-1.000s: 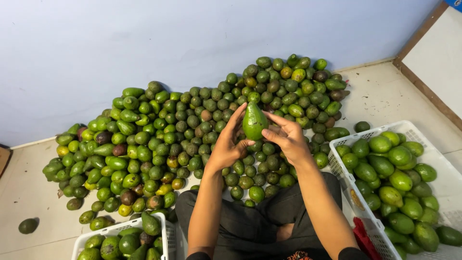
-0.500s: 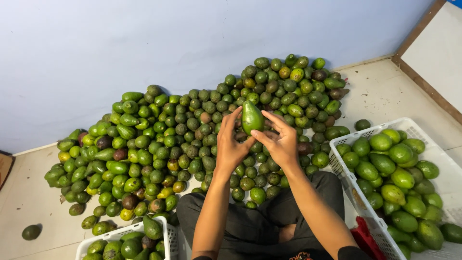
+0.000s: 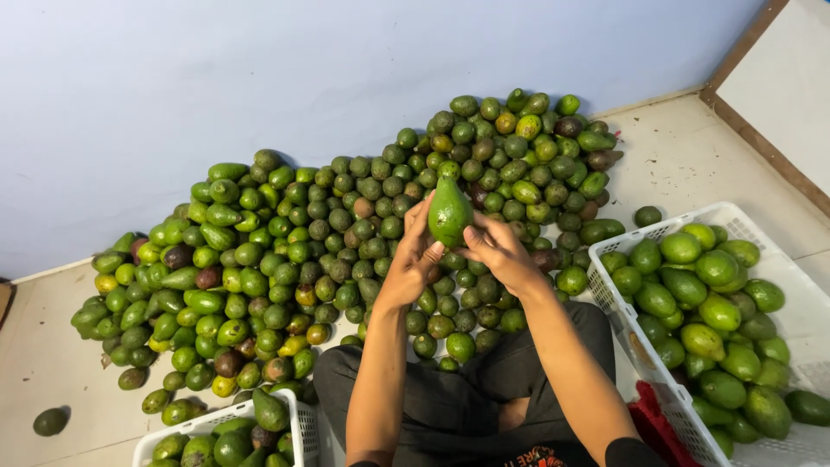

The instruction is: The person sits on the floor and sorts green avocados from a large pile into white plastic crates. They pick up individual avocados, inspect them, and place them into the crates.

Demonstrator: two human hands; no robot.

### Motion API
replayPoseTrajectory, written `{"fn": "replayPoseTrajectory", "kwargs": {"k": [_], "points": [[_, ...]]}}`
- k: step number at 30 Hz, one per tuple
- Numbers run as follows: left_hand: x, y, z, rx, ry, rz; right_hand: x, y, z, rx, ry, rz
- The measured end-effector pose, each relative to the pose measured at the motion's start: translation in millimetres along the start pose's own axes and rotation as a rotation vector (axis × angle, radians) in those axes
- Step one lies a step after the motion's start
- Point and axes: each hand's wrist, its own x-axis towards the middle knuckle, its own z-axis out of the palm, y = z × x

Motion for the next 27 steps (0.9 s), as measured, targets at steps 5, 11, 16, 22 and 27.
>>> {"fn": "replayPoseTrajectory", "kwargs": {"k": [5, 11, 16, 22, 27], "points": [[-0.3, 10.7, 7.4, 0.126, -0.009, -0.013, 6.1, 25.3, -16.6, 0.072, 0.154, -0.036], [5.3, 35.8, 22.6, 0.169, 0.172, -0.073, 8.2, -0.1, 5.5, -0.068, 0.476, -0.150], [10.7, 34.1, 29.3, 0.159, 0.266, -0.152, 0.5, -15.7, 25.6, -0.256, 0.652, -0.135], [23.6, 15.8, 27.3, 0.033, 0.389, -0.159, -2.5, -11.5, 31.9, -0.446, 0.663, -0.429], [14.7, -21.2, 6.9, -0.400, 0.281, -0.171, -5.3, -9.4, 13.8, -0.167, 0.447, -0.377]]}}
